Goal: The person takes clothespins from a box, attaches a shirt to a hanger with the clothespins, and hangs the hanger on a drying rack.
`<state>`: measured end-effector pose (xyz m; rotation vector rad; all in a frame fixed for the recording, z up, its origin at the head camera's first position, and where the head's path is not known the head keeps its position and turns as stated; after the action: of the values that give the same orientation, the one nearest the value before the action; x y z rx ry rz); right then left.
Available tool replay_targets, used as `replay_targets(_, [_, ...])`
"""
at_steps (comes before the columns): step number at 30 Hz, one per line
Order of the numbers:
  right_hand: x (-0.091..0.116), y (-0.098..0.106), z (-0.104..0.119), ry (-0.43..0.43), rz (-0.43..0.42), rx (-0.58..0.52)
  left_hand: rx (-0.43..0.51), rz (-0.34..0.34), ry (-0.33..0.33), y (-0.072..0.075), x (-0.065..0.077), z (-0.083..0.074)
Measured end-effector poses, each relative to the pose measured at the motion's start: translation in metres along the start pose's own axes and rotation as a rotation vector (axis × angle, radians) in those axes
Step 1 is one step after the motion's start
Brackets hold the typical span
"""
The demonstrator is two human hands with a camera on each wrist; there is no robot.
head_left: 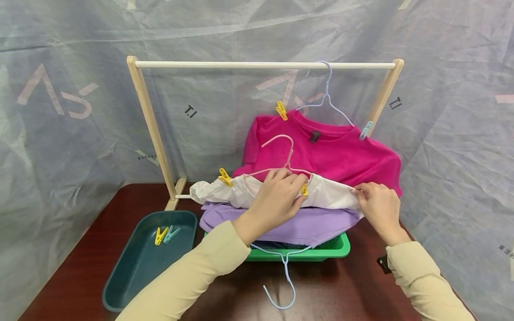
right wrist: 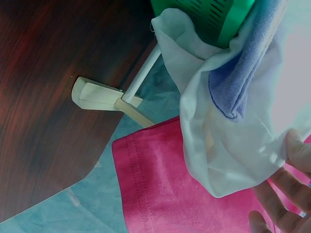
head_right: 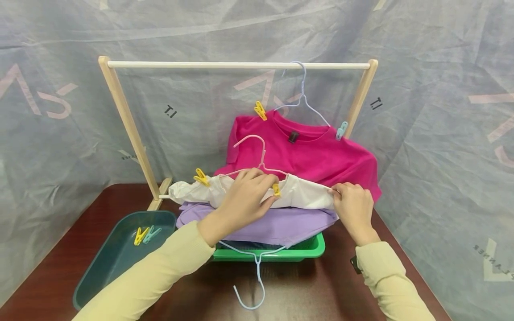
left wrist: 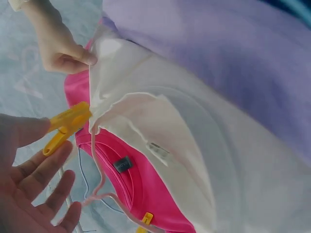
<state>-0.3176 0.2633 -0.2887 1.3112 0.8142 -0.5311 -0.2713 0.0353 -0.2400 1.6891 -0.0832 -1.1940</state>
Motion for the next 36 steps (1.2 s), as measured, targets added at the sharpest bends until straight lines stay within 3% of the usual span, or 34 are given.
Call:
replay_targets(9, [0.000,0.000,0.000,-0.005,0.000,0.000,-0.072,-0.068,-0.082,-0.011,-0.029,-0.012])
replay_targets(23, [0.001,0.000,0.001,0.019,-0.023,-0.004,-0.146,-0.091,-0.111,-0.027,-0.060,-0.021])
replay_targets(36, [0.001,0.000,0.001,0.016,-0.010,-0.012,-0.274,0.001,-0.104,-0.053,-0.069,-0.023])
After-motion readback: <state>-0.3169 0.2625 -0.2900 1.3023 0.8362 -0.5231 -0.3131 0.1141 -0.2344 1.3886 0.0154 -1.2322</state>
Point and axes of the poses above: each hand's wrist, its own x-axis away from the middle knuckle, its own y-axis out of the back of the hand, z = x × y, the point moved 7 cm from there along -x, towards the middle knuckle, and after that the axes turned 7 degrees about x, right-handed, at the moved point
